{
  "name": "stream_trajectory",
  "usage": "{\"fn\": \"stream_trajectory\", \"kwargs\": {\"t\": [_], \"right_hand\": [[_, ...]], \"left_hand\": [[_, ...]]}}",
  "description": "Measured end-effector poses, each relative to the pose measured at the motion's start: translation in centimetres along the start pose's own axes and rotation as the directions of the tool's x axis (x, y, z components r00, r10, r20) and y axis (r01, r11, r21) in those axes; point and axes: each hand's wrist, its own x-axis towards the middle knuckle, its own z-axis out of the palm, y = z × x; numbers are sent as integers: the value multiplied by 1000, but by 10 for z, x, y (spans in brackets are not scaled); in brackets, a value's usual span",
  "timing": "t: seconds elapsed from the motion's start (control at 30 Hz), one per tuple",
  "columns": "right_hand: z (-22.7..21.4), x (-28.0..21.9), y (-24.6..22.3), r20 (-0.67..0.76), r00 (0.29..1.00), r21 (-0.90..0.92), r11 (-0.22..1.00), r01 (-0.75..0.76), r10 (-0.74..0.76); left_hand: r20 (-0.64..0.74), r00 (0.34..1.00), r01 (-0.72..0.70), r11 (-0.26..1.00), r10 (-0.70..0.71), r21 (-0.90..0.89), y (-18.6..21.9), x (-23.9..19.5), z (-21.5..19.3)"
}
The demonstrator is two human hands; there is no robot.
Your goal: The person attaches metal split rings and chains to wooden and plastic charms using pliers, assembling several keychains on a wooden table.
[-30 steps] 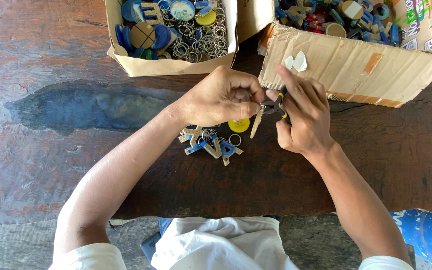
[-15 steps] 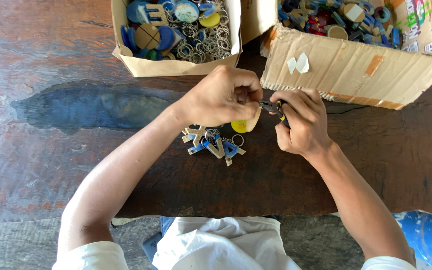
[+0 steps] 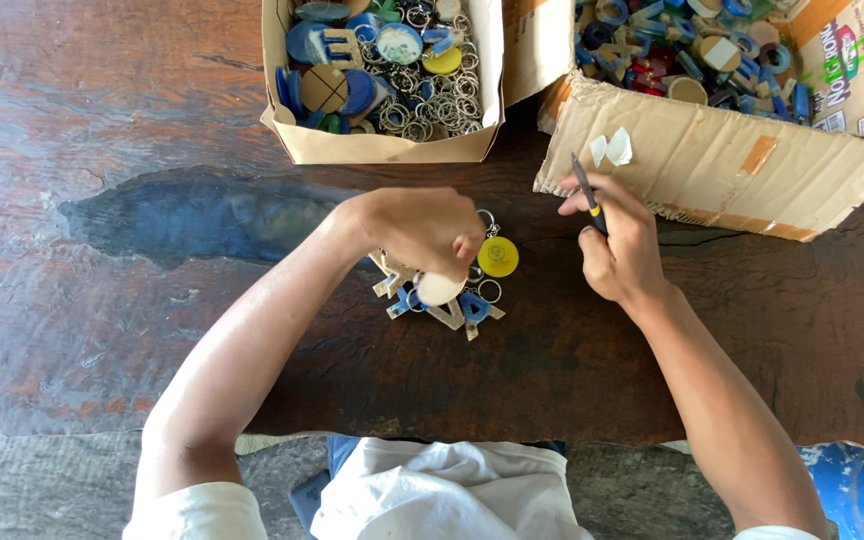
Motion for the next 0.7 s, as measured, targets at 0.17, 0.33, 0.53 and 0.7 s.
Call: {"fn": "stream_trajectory", "kwargs": {"t": [0.17, 0.33, 0.53, 0.7], "right_hand": [[4, -3, 5, 19, 999, 19, 999, -50, 50], [23, -14, 24, 18, 1000, -53, 998, -14, 15], [21, -5, -5, 146, 989, -202, 977, 66, -37], [19, 0, -14, 180, 979, -255, 957, 136, -91]], "left_hand": [[-151, 988, 13, 1000, -9, 28, -18, 3, -1], [-190, 982, 12, 1000, -17, -24, 0, -13, -15], [-539, 805, -196, 969, 248, 153, -25, -30, -61], [-695, 673, 263, 960, -253, -95, -89, 2, -108]]}}
